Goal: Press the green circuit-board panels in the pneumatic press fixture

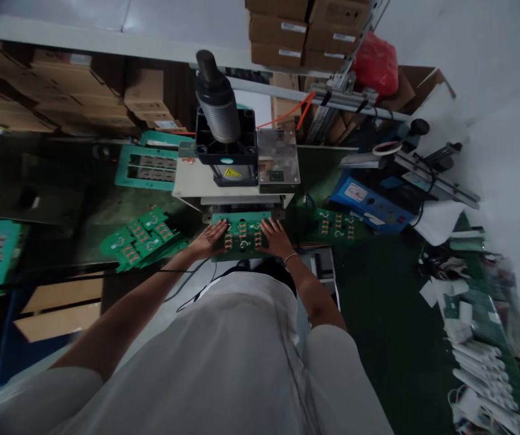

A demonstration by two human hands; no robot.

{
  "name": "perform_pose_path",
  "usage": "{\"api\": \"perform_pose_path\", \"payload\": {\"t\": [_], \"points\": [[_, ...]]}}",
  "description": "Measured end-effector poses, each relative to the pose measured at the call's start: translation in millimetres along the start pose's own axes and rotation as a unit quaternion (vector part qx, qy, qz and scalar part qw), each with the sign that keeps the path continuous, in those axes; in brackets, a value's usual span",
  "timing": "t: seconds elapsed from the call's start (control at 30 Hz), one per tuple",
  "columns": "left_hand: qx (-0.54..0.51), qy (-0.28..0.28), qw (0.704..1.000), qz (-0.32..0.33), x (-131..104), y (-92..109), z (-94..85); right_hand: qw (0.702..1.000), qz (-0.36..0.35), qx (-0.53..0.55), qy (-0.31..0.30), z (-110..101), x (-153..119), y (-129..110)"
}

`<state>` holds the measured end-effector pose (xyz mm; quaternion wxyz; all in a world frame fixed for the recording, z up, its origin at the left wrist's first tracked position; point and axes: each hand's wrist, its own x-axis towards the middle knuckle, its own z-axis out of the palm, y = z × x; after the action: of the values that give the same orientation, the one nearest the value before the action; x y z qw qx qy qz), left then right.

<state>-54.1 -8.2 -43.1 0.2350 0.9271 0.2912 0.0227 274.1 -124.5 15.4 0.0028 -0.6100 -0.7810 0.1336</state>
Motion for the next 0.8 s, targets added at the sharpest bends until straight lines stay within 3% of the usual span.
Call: {"api": "perform_pose_path", "payload": {"t": [0.03, 0.1, 0.2, 0.27, 0.4, 0.57, 0.67, 0.8], "points": [[-0.003, 0.007, 1.000, -0.006, -1, 0, 1.8, 1.000, 0.020, 0.017, 0.015, 1, 3, 4], [-0.012, 0.019, 0.999, -0.026, -4, 2, 5.0, 0.989, 0.126, 0.053, 0.058, 2, 14, 18], [-0.030, 0.019, 0.998, -0.060, -9, 6, 6.3, 0.926, 0.349, 0.103, 0.105, -2, 48, 48], [-0.040, 0.016, 0.996, -0.082, -12, 11, 5.0, 0.883, 0.428, 0.162, 0.103, -7, 74, 70], [-0.054, 0.024, 0.990, -0.124, -19, 23, 3.1, 0.859, 0.434, 0.261, 0.077, -11, 107, 100], [-0.057, 0.056, 0.984, -0.161, -37, 40, 6.1, 0.860, 0.421, 0.278, 0.075, -11, 112, 105], [-0.060, 0.112, 0.974, -0.190, -51, 52, 6.7, 0.861, 0.425, 0.266, 0.080, -21, 105, 97], [-0.082, 0.208, 0.948, -0.226, -65, 62, 6.2, 0.897, 0.395, 0.168, 0.106, -48, 67, 89]]}}
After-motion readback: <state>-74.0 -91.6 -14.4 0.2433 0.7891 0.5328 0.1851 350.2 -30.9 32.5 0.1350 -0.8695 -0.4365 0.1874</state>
